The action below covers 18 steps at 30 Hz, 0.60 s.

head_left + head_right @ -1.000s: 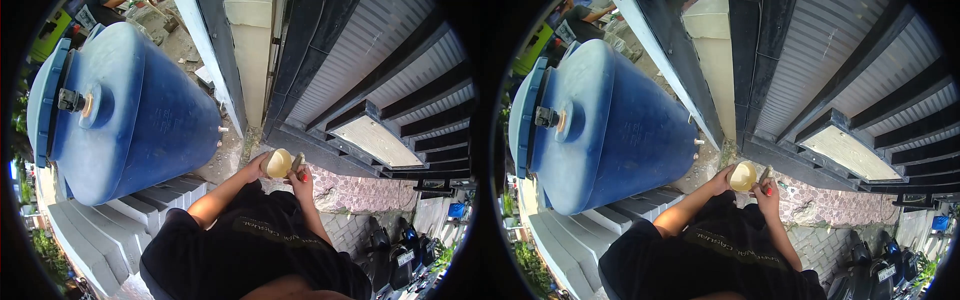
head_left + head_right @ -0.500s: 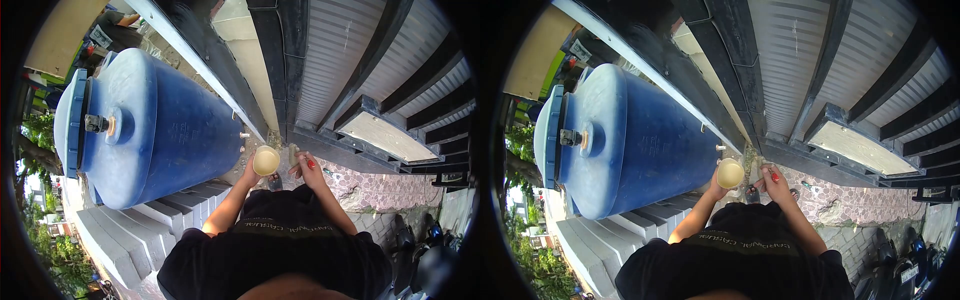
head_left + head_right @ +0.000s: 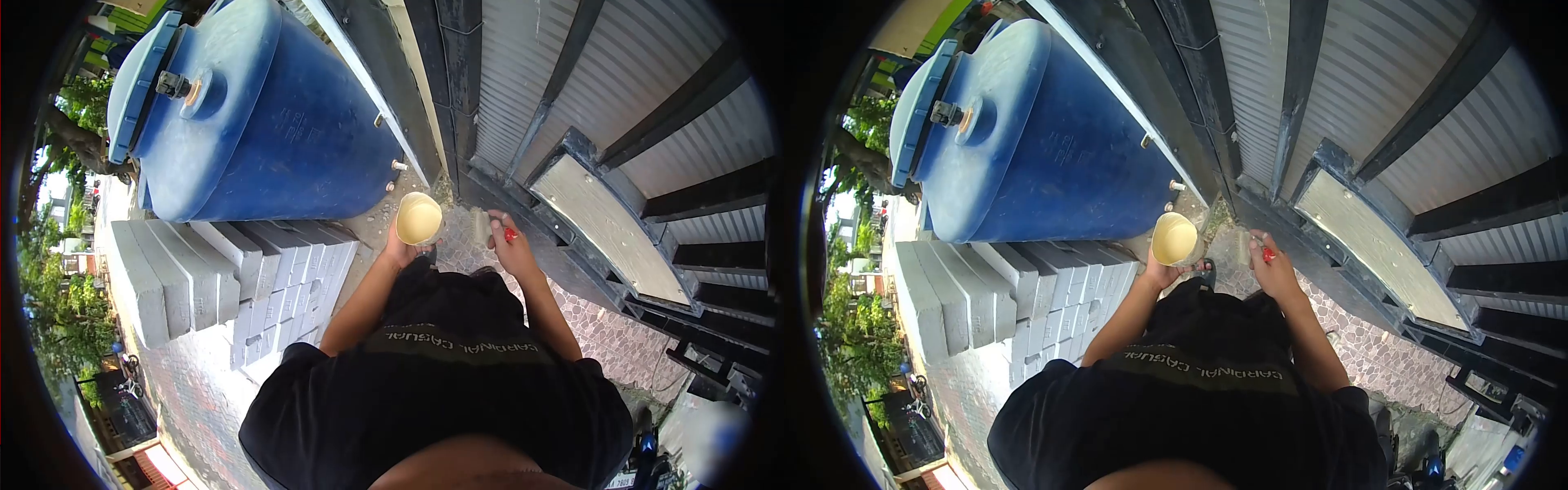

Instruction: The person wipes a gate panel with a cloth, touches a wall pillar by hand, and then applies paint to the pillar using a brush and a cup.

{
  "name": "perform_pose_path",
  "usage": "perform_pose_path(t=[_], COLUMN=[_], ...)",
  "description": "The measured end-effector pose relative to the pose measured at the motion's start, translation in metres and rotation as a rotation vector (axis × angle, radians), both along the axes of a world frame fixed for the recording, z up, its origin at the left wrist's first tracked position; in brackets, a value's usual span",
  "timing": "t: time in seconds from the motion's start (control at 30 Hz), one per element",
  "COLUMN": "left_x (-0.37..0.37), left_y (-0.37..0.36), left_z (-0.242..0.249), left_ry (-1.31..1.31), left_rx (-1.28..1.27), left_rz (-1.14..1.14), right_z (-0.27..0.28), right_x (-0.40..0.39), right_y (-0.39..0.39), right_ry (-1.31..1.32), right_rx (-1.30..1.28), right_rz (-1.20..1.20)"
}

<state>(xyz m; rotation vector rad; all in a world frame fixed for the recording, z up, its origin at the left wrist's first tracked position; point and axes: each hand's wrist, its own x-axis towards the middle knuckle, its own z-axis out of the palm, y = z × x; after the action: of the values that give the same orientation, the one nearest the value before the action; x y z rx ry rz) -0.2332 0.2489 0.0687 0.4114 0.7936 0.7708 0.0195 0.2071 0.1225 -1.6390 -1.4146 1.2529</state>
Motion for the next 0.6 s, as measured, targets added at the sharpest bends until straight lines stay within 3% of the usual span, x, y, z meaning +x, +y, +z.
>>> perform_pose_path(t=[0.27,0.6], left_x=[0.020,0.022], left_y=[-0.040,-0.034], left_z=[0.000,0.013], left_ry=[-0.059,-0.076], left_rx=[-0.063,-0.081], left_rz=[0.189,0.154], right_z=[-0.013,-0.028], right_x=[0.021,0.027], right_y=[-0.021,-0.041], right_ry=[0.098,0.237], right_rx=[0.056,0.084], right_rz=[0.043,-0.113])
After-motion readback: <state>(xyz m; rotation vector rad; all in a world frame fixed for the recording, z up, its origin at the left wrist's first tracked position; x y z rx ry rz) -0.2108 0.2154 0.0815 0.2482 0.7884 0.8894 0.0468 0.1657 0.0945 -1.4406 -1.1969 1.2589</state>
